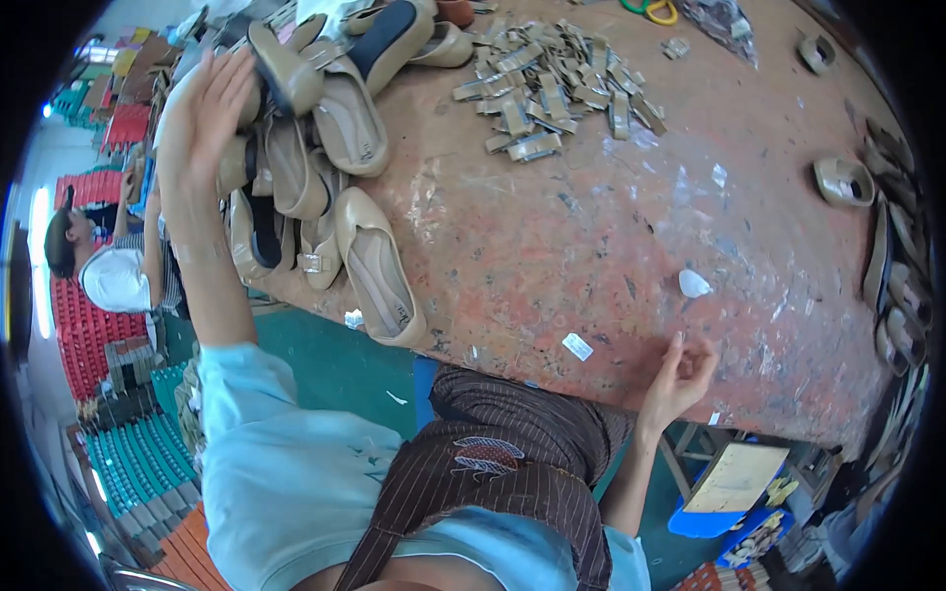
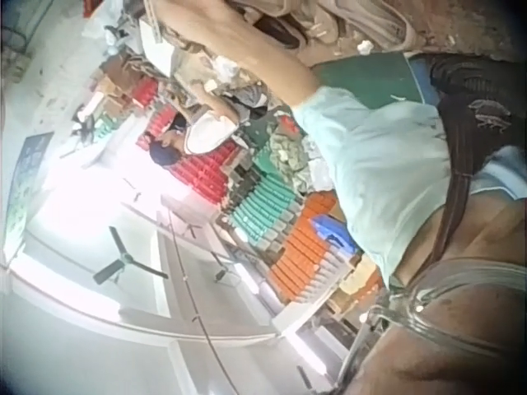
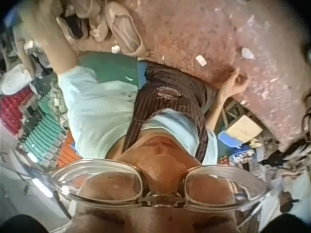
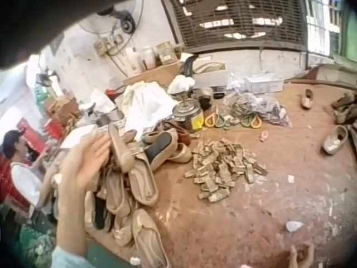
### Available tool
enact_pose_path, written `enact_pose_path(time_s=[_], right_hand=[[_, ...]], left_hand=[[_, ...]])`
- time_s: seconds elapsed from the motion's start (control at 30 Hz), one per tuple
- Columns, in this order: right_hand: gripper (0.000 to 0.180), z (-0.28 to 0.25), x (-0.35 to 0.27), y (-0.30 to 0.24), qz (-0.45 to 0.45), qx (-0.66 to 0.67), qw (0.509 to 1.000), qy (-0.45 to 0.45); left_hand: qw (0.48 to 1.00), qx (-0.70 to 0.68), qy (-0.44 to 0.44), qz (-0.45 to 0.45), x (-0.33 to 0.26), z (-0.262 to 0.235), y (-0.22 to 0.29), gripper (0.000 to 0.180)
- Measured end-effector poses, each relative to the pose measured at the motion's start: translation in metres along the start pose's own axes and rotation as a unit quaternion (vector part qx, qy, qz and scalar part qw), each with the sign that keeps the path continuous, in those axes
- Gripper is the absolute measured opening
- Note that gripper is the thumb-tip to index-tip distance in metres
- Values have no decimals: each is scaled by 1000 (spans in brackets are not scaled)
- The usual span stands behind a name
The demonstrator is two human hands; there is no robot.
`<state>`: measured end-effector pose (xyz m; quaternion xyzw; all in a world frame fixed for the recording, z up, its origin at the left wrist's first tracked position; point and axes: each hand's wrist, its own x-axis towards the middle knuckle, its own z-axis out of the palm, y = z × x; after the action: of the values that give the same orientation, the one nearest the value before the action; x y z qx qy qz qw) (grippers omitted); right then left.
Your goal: The recorder is applying glue to the front of flat shoes and attaching decorative strips.
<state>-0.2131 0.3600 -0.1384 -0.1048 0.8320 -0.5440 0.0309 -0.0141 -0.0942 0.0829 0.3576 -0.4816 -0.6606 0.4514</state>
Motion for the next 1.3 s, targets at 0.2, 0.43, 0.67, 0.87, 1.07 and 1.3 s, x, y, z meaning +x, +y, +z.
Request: enact_pose_path(time_s=[0.2, 0.43, 0.67, 0.87, 1.07, 1.3], right_hand=[[46, 12, 35, -1, -51, -21, 998, 22], [38, 24, 64, 18, -69, -31, 997, -25], [13, 29, 54, 3, -65, 149, 985, -64], [19, 19, 9, -27, -27, 135, 967, -217], [23, 32, -4, -59, -160, -35, 944, -285], [21, 43, 1, -62, -245, -92, 919, -295]], left_hand=[[674, 728, 37, 123, -170, -26, -105, 41], [875, 482, -34, 35, -196, -85, -195, 46], [819, 499, -281, -28, -251, 21, -194, 51], [855, 439, -263, 87, -271, 45, -175, 50], [897, -179, -77, -397, -274, 72, -229, 47], [838, -370, -40, -400, -258, 89, -259, 17]])
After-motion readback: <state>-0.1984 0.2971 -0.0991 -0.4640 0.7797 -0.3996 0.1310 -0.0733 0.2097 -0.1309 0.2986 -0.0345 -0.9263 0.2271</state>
